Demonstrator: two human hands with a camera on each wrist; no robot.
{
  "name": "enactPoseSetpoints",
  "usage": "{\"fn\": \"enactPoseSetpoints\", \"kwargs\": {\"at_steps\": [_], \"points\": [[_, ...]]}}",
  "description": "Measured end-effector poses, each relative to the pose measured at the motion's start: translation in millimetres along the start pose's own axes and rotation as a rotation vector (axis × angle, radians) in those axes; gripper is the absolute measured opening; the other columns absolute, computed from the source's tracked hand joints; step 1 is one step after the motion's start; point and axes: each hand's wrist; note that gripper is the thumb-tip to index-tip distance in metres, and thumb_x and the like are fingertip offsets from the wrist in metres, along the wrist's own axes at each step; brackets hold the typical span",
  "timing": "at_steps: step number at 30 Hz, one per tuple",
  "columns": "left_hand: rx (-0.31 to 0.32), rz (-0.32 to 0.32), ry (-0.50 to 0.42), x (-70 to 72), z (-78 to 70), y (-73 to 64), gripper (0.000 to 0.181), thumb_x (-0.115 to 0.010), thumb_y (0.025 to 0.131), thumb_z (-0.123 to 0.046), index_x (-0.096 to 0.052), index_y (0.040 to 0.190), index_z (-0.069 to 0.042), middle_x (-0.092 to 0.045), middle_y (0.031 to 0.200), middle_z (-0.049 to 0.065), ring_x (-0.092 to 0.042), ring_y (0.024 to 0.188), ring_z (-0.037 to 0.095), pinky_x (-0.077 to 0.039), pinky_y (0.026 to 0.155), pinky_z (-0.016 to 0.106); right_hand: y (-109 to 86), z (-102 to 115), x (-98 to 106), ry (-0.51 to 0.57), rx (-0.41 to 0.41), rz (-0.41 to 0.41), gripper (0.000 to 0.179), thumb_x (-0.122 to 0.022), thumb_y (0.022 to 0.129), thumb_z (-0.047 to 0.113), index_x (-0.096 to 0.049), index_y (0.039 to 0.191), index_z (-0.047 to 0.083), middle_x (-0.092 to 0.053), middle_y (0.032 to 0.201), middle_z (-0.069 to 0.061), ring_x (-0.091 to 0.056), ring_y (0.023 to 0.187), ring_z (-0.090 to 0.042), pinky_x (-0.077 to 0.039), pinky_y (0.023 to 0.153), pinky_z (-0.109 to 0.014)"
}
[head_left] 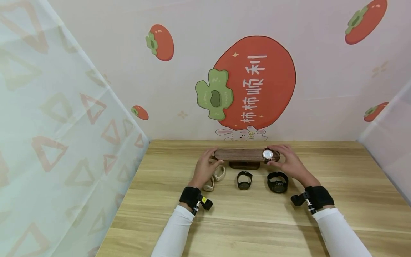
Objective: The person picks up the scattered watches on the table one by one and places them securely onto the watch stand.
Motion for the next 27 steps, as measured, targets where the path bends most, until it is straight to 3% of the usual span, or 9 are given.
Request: {"fn": "enactPoseSetpoints", "kwargs": {"at_steps": [10, 27], "points": [[0.003, -0.008, 0.005, 1.7, 0.3, -1.1, 0.062, -0.077, 0.100, -0.029, -0.054, 0.156, -0.020, -0.055, 0.158, 0.007, -0.057, 0.141, 0.029, -0.061, 0.103, 0.046, 2.7, -5, -7, 0.015, 0.024, 0.002, 0.063, -0.085, 0.091, 0.010, -0.060, 0.149, 0.001, -0.057, 0.150, -0.026, -0.048, 0.137, -0.046, -0.043, 0.108, -0.073], [0.019, 0.020, -0.007, 0.4, -0.1, -0.3, 0.062, -0.075, 0.101, -0.033, -0.052, 0.158, -0.022, -0.053, 0.160, 0.007, -0.054, 0.145, 0.027, -0.060, 0.105, 0.044, 16.1, 13, -25, -0.015, 0.054, 0.015, 0.062, -0.086, 0.091, 0.017, -0.062, 0.147, 0.004, -0.062, 0.147, -0.023, -0.051, 0.134, -0.046, -0.044, 0.110, -0.070]]}}
Point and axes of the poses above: each hand's wrist, its own y-axis towards the middle knuckle, its own x-axis out of the back of the hand, z = x × y
